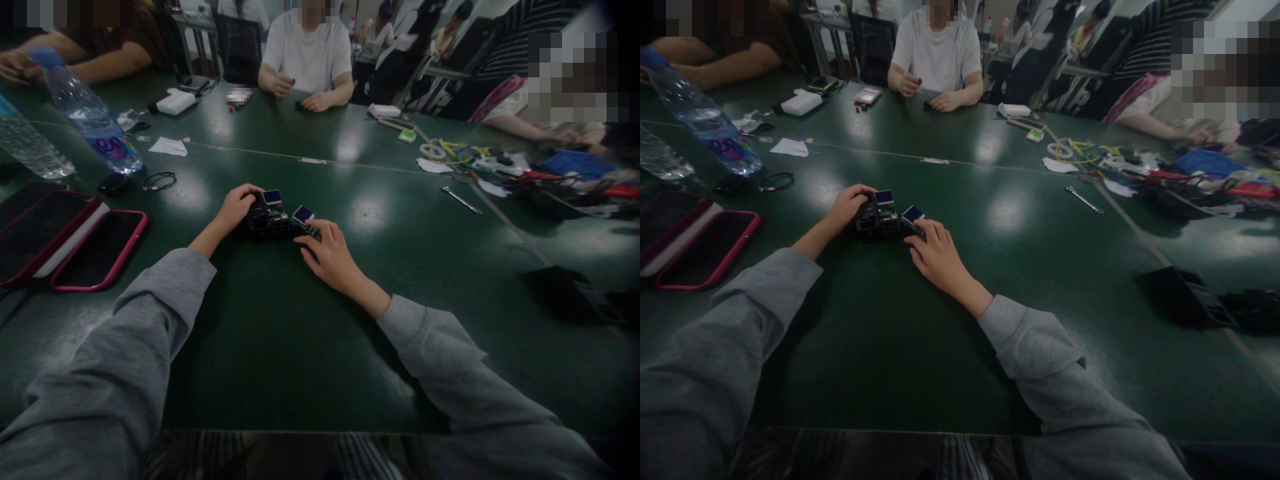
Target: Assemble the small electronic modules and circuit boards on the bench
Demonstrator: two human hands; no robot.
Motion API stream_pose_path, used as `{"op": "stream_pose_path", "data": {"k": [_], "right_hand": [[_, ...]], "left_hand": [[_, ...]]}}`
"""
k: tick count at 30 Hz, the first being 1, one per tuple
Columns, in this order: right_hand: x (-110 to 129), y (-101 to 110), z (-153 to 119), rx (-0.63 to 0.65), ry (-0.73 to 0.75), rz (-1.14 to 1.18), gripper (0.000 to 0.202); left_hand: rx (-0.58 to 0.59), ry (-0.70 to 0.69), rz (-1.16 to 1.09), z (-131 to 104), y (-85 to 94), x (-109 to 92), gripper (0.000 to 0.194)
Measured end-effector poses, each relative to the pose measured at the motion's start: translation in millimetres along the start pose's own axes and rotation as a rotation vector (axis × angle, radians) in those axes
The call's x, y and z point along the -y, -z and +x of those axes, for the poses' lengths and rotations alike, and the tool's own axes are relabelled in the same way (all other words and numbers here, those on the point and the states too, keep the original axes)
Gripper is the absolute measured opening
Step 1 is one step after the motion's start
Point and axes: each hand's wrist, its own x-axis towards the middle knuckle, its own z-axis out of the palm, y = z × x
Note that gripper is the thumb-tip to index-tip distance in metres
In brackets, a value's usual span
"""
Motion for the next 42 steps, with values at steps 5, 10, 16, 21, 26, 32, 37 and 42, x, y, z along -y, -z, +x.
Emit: {"op": "stream_pose_path", "data": {"k": [5,10,16,21,26,32,37,42], "right_hand": [[-0.9,-2.1,-0.1,-0.016,0.005,-0.004,0.027],[-0.9,-2.2,-0.1,-0.010,0.003,-0.009,0.028],[-0.7,-1.6,0.0,-0.003,0.003,-0.009,0.028],[-0.7,-1.2,-0.1,-0.002,-0.008,-0.001,0.028],[-0.3,-0.5,-0.6,0.000,0.001,0.001,0.028],[-0.5,-2.4,-0.8,-0.015,-0.002,0.004,0.028],[-0.2,-2.9,-0.5,-0.017,0.000,-0.012,0.027],[0.4,-1.3,-0.5,-0.014,-0.001,-0.015,0.028]], "left_hand": [[-0.002,0.004,-0.013,-1.8,-0.1,-4.7,0.029],[-0.003,0.011,-0.024,-2.8,0.0,-5.0,0.029],[-0.004,0.001,-0.020,-1.9,0.2,-2.2,0.028],[-0.005,-0.008,0.006,-2.1,-0.3,-2.6,0.030],[-0.014,-0.001,-0.002,-2.1,-0.4,-2.6,0.029],[-0.014,-0.001,-0.004,-0.4,-1.3,-2.2,0.029],[-0.010,-0.012,0.013,1.1,-1.4,0.6,0.029],[-0.007,-0.005,-0.009,-1.9,-0.3,-2.9,0.029]]}}
